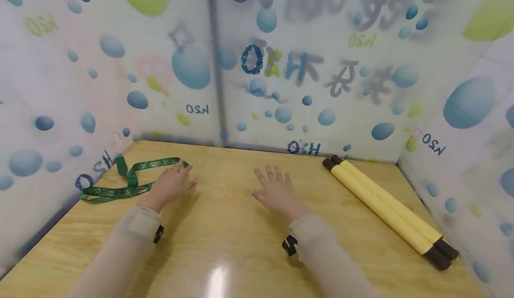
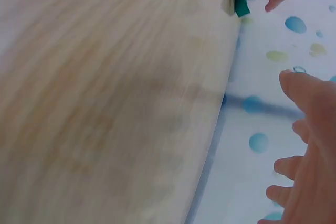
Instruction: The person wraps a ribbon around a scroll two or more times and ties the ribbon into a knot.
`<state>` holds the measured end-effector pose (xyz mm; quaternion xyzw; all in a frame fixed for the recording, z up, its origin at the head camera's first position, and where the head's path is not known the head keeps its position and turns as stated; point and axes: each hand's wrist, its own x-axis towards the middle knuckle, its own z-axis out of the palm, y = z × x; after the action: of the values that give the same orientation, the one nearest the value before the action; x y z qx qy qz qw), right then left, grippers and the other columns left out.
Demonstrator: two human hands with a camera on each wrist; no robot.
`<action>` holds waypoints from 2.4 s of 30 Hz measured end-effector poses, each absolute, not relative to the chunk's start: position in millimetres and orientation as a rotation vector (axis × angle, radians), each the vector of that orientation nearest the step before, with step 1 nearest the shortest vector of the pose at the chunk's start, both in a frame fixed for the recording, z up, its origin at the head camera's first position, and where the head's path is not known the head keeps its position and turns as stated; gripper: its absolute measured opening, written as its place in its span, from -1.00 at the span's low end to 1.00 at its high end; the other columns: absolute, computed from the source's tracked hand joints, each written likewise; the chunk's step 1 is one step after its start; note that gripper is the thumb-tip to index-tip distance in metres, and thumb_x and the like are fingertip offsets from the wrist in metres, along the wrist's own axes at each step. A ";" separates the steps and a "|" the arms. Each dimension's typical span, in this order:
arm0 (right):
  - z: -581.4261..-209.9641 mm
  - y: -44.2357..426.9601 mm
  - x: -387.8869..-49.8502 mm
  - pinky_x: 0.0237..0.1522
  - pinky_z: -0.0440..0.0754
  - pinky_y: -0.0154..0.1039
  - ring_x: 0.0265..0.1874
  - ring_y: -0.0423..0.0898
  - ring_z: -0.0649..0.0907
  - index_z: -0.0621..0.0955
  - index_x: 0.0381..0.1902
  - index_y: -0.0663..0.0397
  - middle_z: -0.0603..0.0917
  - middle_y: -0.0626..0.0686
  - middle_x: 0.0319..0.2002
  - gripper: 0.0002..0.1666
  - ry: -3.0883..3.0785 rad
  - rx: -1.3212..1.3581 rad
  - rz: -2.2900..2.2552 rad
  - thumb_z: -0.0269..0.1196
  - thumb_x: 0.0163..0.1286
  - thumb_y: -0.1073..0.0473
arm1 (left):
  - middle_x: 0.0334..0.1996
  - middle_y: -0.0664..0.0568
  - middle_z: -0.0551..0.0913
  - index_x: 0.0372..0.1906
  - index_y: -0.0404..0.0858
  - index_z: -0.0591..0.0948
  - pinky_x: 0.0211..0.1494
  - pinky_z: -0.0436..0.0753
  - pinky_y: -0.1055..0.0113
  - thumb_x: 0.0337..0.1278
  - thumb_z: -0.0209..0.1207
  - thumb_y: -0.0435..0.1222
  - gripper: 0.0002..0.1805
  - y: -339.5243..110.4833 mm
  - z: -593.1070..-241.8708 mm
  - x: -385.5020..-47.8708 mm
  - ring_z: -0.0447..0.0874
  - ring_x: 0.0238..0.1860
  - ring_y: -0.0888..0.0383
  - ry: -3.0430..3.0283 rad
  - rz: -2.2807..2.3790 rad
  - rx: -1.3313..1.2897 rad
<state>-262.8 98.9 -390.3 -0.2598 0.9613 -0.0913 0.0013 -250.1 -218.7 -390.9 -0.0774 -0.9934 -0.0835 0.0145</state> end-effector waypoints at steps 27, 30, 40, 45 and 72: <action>-403.1 -102.0 -323.1 0.26 0.19 0.14 0.38 0.12 0.15 0.23 0.38 -0.45 0.13 0.08 0.42 -0.41 2.967 -1.224 0.083 0.06 0.43 -0.04 | 0.17 -0.16 0.48 0.18 -0.31 0.48 0.22 0.30 -0.13 0.21 0.16 -0.13 -0.50 -243.7 -403.7 -259.3 0.38 0.22 -0.15 -2.996 -0.045 -0.018; -407.2 -107.4 -322.8 0.28 0.17 0.12 0.38 0.11 0.15 0.27 0.36 -0.45 0.14 0.06 0.41 -0.43 2.948 -1.215 0.076 0.06 0.42 -0.05 | -0.06 -0.06 0.65 0.01 -0.23 0.63 0.09 0.46 -0.04 0.17 0.21 -0.14 -0.65 -236.8 -407.4 -265.2 0.59 -0.01 -0.07 -2.981 -0.029 -0.002; -406.2 -117.5 -328.1 0.29 0.17 0.09 0.38 0.06 0.16 0.37 0.31 -0.40 0.17 0.04 0.40 -0.52 2.956 -1.152 0.091 0.03 0.44 -0.07 | -0.27 -0.07 0.67 -0.11 -0.19 0.67 -0.38 0.64 0.17 0.21 0.16 -0.30 -0.81 -226.3 -400.9 -290.1 0.65 -0.31 0.03 -3.075 0.010 0.184; -404.8 -115.3 -331.4 0.27 0.23 0.05 0.35 0.05 0.21 0.44 0.26 -0.34 0.22 0.04 0.38 -0.56 2.980 -1.161 0.116 0.04 0.44 -0.05 | -0.34 -0.09 0.66 -0.22 -0.24 0.68 -0.33 0.64 0.17 0.21 0.16 -0.31 -0.86 -220.9 -397.4 -299.7 0.65 -0.32 0.02 -3.062 -0.069 0.160; -400.9 -77.0 -330.0 -0.01 0.50 -0.19 0.02 -0.16 0.52 0.73 -0.24 -0.18 0.66 -0.21 -0.11 -0.82 3.176 -1.576 -0.196 0.24 0.29 -0.02 | -0.78 0.12 0.25 -0.74 -0.18 0.38 -0.56 0.18 0.42 0.17 0.07 -0.49 -0.61 -221.9 -377.0 -291.2 0.14 -0.70 0.24 -2.967 -0.540 -0.463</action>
<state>-330.0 -77.0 -400.9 -0.4346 0.8757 -0.0539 -0.2032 -291.2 -221.9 -377.0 -0.1516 -0.9714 -0.1769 0.0451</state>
